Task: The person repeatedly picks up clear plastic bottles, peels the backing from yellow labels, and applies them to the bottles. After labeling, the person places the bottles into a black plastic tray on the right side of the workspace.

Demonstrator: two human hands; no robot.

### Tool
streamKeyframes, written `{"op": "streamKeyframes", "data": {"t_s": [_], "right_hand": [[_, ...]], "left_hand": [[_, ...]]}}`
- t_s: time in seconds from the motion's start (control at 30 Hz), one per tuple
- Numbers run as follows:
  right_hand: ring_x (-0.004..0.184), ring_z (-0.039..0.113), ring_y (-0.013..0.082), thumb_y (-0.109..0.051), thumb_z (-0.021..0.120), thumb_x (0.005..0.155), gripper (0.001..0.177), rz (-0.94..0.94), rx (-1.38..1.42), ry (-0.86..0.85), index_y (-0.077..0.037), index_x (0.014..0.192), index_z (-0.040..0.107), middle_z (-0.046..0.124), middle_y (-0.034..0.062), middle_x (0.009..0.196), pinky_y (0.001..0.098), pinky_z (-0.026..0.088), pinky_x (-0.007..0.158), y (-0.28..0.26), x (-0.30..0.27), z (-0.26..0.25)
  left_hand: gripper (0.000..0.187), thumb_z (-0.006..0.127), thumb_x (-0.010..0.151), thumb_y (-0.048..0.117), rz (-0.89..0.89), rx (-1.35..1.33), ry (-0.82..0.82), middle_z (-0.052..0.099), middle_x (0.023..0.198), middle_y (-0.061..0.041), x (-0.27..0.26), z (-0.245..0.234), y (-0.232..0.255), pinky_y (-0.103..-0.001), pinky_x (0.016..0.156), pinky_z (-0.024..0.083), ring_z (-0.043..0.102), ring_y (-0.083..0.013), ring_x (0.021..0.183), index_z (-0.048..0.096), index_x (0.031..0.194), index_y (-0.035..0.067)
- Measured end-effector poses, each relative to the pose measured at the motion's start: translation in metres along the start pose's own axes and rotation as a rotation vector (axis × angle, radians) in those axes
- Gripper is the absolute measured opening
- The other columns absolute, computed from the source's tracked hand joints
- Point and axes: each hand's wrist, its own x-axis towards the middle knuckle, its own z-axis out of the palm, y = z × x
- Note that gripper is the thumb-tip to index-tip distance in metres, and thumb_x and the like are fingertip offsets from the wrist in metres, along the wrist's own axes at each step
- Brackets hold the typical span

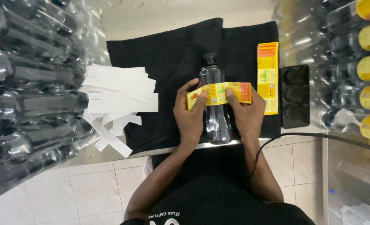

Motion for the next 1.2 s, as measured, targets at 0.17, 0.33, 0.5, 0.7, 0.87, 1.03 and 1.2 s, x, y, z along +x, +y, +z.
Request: {"op": "streamKeyframes", "data": {"t_s": [0.17, 0.33, 0.5, 0.7, 0.87, 1.03, 1.2], "right_hand": [[0.091, 0.074, 0.0215, -0.027, 0.089, 0.098, 0.029, 0.036, 0.147, 0.004, -0.004, 0.109, 0.078, 0.076, 0.0155, 0.096, 0.0421, 0.063, 0.087, 0.016, -0.009, 0.001], [0.099, 0.073, 0.0194, -0.033, 0.092, 0.092, 0.034, -0.042, 0.376, 0.035, -0.008, 0.11, 0.077, 0.078, 0.0123, 0.104, 0.0418, 0.063, 0.092, 0.022, -0.03, -0.006], [0.115, 0.076, 0.0287, -0.02, 0.1, 0.078, 0.084, -0.132, 0.752, -0.05, -0.003, 0.148, 0.057, 0.074, 0.0184, 0.129, 0.0448, 0.062, 0.103, 0.097, -0.025, 0.012], [0.128, 0.068, 0.0285, -0.064, 0.091, 0.077, 0.102, -0.162, 0.8, -0.322, -0.008, 0.152, 0.051, 0.07, 0.0171, 0.137, 0.0535, 0.055, 0.111, 0.145, -0.043, 0.035], [0.113, 0.072, 0.028, -0.074, 0.078, 0.077, 0.098, -0.179, 0.618, -0.294, 0.002, 0.138, 0.068, 0.076, 0.0184, 0.121, 0.0528, 0.06, 0.101, 0.233, -0.058, 0.04], [0.108, 0.074, 0.0264, -0.076, 0.078, 0.074, 0.093, -0.243, 0.618, -0.246, 0.004, 0.123, 0.077, 0.08, 0.0179, 0.111, 0.0505, 0.061, 0.096, 0.22, -0.061, 0.032], [0.104, 0.077, 0.032, -0.081, 0.071, 0.076, 0.095, -0.264, 0.607, -0.27, 0.003, 0.119, 0.079, 0.081, 0.019, 0.109, 0.0529, 0.062, 0.096, 0.159, -0.056, 0.02]], "left_hand": [[0.046, 0.075, 0.106, 0.031, -0.056, -0.092, 0.031, 0.059, 0.146, -0.013, -0.01, 0.007, -0.008, -0.048, 0.102, 0.06, 0.062, -0.0397, 0.137, 0.062, 0.147, 0.017], [0.042, 0.082, 0.103, 0.025, 0.2, -0.209, -0.003, 0.064, 0.149, -0.013, -0.027, 0.003, -0.015, -0.051, 0.11, 0.058, 0.063, -0.0409, 0.141, 0.069, 0.141, 0.014], [0.031, 0.087, 0.098, 0.015, 0.46, -0.249, -0.072, 0.067, 0.148, -0.016, -0.028, -0.002, -0.021, -0.055, 0.115, 0.056, 0.064, -0.0438, 0.14, 0.075, 0.125, 0.009], [0.026, 0.083, 0.1, 0.017, 0.455, -0.32, -0.119, 0.067, 0.146, -0.012, -0.039, -0.012, -0.021, -0.054, 0.116, 0.055, 0.068, -0.0387, 0.135, 0.073, 0.124, 0.013], [0.031, 0.084, 0.098, 0.021, 0.426, -0.406, -0.176, 0.064, 0.145, -0.016, -0.047, -0.019, -0.031, -0.058, 0.111, 0.058, 0.069, -0.0417, 0.13, 0.069, 0.124, 0.01], [0.04, 0.081, 0.099, 0.033, 0.405, -0.317, -0.217, 0.062, 0.146, -0.016, -0.056, -0.022, -0.015, -0.059, 0.113, 0.056, 0.066, -0.0408, 0.133, 0.065, 0.128, 0.01], [0.069, 0.082, 0.099, 0.032, 0.349, -0.34, -0.184, 0.056, 0.152, -0.017, -0.07, -0.023, 0.0, -0.057, 0.121, 0.049, 0.058, -0.0368, 0.145, 0.047, 0.155, 0.012]]}}
